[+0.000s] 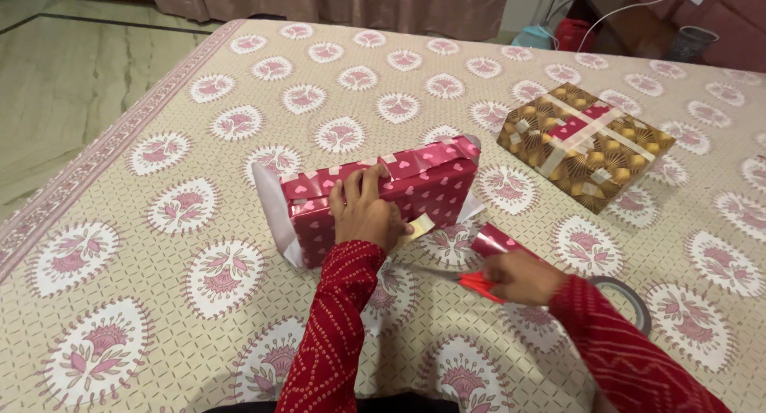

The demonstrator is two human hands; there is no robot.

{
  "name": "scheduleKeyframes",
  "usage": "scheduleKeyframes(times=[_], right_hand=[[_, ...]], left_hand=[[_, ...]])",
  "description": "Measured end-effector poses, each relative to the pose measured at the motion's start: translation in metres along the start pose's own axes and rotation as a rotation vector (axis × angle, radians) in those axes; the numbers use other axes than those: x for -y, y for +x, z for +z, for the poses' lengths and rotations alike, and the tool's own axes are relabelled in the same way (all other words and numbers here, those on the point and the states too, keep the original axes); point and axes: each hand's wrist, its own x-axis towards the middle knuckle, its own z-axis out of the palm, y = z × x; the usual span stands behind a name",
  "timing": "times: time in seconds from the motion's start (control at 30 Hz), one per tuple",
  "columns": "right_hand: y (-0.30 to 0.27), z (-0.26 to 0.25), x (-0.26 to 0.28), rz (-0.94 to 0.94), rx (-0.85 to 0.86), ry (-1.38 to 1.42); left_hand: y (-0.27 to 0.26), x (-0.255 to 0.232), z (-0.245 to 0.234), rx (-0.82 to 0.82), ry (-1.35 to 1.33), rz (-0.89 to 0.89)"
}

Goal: The person wraps a rectangular gift box with red heart-patterned wrapping paper on a patterned tablecloth. They fold the paper edges, apply clear adhesive tape to secure the folds, and use scissors to cut tape as needed. A second wrapped gift sits nearby.

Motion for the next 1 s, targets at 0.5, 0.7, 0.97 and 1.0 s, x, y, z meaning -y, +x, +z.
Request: scheduleKeyframes(times=[0.5,0.7,0.97,1.0], right_hand=[[-0.035,0.005,-0.045,0.075,0.042,0.460],[-0.036,0.004,-0.017,0.012,0.007,0.399],[-0.033,-0.011,0.039,0.135,-0.092,0.199],[-0.033,-0.011,0.043,0.097,-0.123,0.209]], left_hand=[[0.006,-0.003,0.000,0.076,-0.010,-0.090],[0.004,-0.002,0.000,0.071,-0.020,-0.070],[0.005,-0.003,-0.002,0.076,-0.046,-0.071],[0.005,-0.002,-0.002,0.081,-0.041,-0.076]])
